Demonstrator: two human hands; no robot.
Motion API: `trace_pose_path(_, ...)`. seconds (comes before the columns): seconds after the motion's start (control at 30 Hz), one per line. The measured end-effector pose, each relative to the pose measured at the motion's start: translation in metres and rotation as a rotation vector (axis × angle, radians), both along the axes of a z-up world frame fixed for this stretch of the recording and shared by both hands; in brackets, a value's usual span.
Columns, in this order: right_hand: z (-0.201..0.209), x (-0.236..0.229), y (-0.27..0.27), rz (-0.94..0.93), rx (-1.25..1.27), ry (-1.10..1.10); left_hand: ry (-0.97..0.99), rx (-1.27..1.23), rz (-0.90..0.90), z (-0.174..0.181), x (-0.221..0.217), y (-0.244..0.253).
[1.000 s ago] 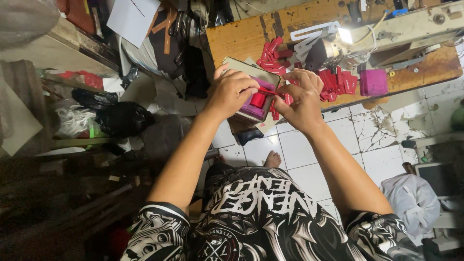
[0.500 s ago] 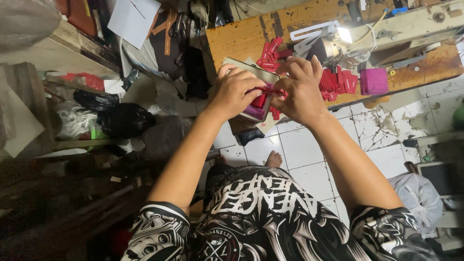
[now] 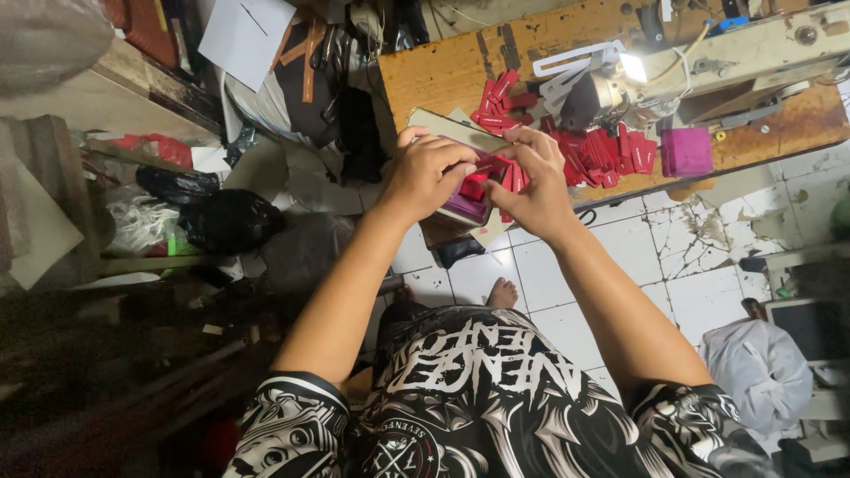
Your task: Hanging small red leather strips on a wire line using plastic clips in a workshop
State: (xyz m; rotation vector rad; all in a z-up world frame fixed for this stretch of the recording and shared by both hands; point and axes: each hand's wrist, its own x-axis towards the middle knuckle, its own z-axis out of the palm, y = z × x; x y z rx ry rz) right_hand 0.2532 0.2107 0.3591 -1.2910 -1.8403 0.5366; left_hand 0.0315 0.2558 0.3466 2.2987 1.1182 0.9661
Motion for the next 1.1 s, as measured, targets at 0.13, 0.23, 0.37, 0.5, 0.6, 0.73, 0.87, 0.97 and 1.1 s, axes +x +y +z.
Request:
trace_pose_path(0.13,-0.004,-0.010,0.001,0.001,0.036,0.074,0.009,0.013,0.001,0.002,-0.001,-0.002)
trace_pose_path(0.23,-0.018,-0.010,0.005,-0.011,0.078,0.106,0.003,0.014,0.012,0.003,0.000,-0.002)
trace_pose_path(0.37,-0.016,-0.011,0.007,-0.003,0.109,0.094,0.009,0.007,0.013,0.003,-0.002,-0.003)
trace_pose_path(0.5,-0.011,-0.009,0.007,-0.005,0.139,0.028,-0.007,0.003,0.020,0.015,-0.007,-0.004)
trace_pose_path(0.6,-0.007,-0.007,0.007,-0.010,0.153,-0.039,-0.009,-0.002,0.025,0.021,-0.012,-0.003)
trace_pose_path(0.73,-0.009,-0.003,0.009,-0.021,0.151,-0.121,-0.026,-0.023,-0.004,0.029,-0.012,-0.001)
trace_pose_path(0.87,0.000,-0.003,0.010,-0.011,0.133,-0.174,-0.007,-0.024,-0.023,0.051,-0.004,-0.003)
trace_pose_path(0.97,0.011,-0.006,0.009,0.007,0.107,-0.189,-0.006,-0.057,-0.085,0.062,0.003,-0.002)
trace_pose_path(1.1,0.017,-0.010,0.009,-0.002,0.067,-0.269,0.024,-0.073,-0.147,0.068,0.008,0.004)
